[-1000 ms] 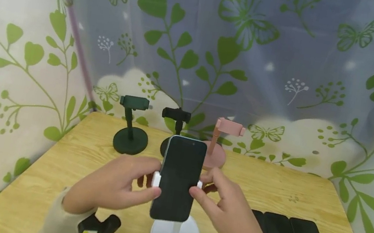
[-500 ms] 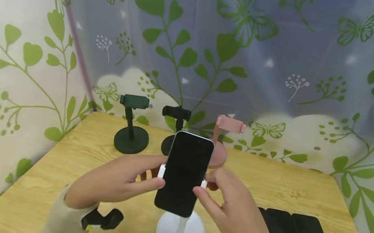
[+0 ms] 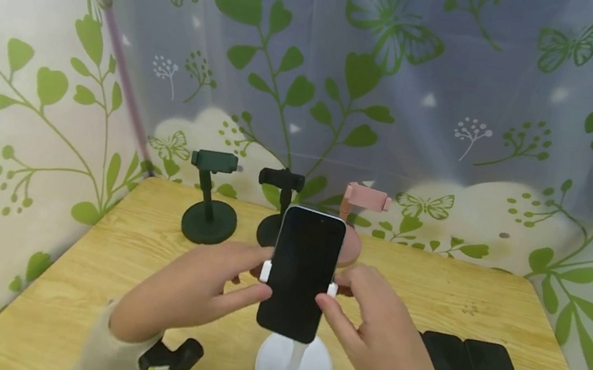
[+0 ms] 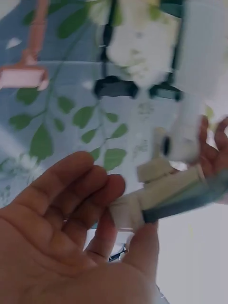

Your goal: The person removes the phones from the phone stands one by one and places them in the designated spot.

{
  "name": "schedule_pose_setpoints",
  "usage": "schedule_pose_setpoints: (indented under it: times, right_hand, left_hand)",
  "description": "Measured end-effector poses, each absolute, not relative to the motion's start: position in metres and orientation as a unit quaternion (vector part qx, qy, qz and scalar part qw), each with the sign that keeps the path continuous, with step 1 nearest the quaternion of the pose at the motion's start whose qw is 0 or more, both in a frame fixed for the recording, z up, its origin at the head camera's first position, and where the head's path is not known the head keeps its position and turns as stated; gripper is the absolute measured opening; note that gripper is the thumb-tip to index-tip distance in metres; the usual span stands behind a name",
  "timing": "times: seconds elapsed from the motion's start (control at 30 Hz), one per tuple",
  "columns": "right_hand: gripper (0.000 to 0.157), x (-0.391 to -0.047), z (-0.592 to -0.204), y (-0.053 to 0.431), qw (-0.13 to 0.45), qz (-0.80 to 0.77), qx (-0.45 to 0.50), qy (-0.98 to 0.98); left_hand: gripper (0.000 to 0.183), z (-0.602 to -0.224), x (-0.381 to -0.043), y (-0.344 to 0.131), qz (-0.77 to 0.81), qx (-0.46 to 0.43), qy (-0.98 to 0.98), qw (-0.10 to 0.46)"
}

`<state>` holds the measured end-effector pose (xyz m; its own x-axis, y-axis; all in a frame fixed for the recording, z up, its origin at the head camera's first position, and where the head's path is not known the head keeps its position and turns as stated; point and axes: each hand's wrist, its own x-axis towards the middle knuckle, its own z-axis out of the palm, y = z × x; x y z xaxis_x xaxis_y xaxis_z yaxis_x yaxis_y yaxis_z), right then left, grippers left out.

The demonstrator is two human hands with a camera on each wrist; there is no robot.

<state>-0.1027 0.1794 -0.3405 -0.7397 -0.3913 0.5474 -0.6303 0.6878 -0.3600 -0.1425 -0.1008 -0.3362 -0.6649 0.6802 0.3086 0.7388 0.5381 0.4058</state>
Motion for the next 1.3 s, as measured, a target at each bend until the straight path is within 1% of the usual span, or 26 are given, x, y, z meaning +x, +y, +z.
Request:
schedule_pose_setpoints:
  times: [0.07, 0.1, 0.17, 0.23, 0.3, 0.37, 0.43, 0.6, 0.7, 0.77, 0.8, 0.87, 0.97, 1.03, 1.2, 1.3]
  right_hand:
    - [0.045, -0.100, -0.340, 0.180, 0.200, 0.256, 0.279, -0.903]
    - [0.053, -0.098, -0.340, 0.180, 0.186, 0.243, 0.271, -0.913]
    - [0.077, -0.095, -0.339, 0.178, 0.165, 0.217, 0.262, -0.926]
    - [0.094, -0.093, -0.341, 0.175, 0.168, 0.187, 0.266, -0.931]
    - [0.103, -0.092, -0.342, 0.171, 0.186, 0.159, 0.268, -0.932]
    - [0.101, -0.092, -0.342, 0.167, 0.212, 0.142, 0.272, -0.928]
    - [0.097, -0.093, -0.341, 0.165, 0.221, 0.139, 0.268, -0.928]
    - [0.090, -0.093, -0.336, 0.168, 0.199, 0.150, 0.250, -0.936]
    - [0.085, -0.093, -0.335, 0.171, 0.202, 0.152, 0.256, -0.933]
    - [0.083, -0.093, -0.335, 0.171, 0.206, 0.152, 0.257, -0.932]
    - [0.082, -0.093, -0.335, 0.172, 0.206, 0.153, 0.256, -0.932]
    - [0.081, -0.093, -0.335, 0.171, 0.205, 0.155, 0.254, -0.932]
    - [0.082, -0.092, -0.335, 0.171, 0.197, 0.163, 0.245, -0.935]
    - [0.082, -0.092, -0.336, 0.171, 0.194, 0.168, 0.241, -0.936]
    - [0.081, -0.093, -0.338, 0.172, 0.194, 0.174, 0.237, -0.936]
    - [0.081, -0.093, -0.339, 0.175, 0.175, 0.190, 0.227, -0.939]
  left_hand:
    - [0.079, -0.336, -0.140, -0.099, -0.242, -0.400, -0.883, 0.044]
    - [0.087, -0.337, -0.138, -0.097, -0.231, -0.397, -0.887, 0.042]
    - [0.100, -0.339, -0.136, -0.095, -0.207, -0.390, -0.896, 0.050]
    - [0.099, -0.341, -0.134, -0.092, -0.177, -0.381, -0.904, 0.079]
    - [0.094, -0.343, -0.133, -0.089, -0.162, -0.378, -0.904, 0.114]
    - [0.091, -0.344, -0.133, -0.087, -0.159, -0.373, -0.904, 0.139]
    - [0.090, -0.344, -0.132, -0.086, -0.158, -0.368, -0.903, 0.154]
    - [0.087, -0.343, -0.128, -0.081, -0.146, -0.358, -0.900, 0.200]
    - [0.085, -0.341, -0.127, -0.080, -0.139, -0.353, -0.896, 0.232]
    - [0.084, -0.340, -0.126, -0.080, -0.137, -0.352, -0.896, 0.236]
    - [0.082, -0.339, -0.126, -0.080, -0.142, -0.353, -0.896, 0.228]
    - [0.078, -0.337, -0.127, -0.083, -0.163, -0.358, -0.899, 0.191]
    - [0.071, -0.335, -0.132, -0.090, -0.239, -0.366, -0.893, 0.107]
    - [0.061, -0.334, -0.136, -0.096, -0.303, -0.353, -0.883, 0.063]
    - [0.034, -0.335, -0.145, -0.099, -0.415, -0.317, -0.853, 0.027]
    - [0.024, -0.339, -0.150, -0.097, -0.446, -0.319, -0.836, 0.001]
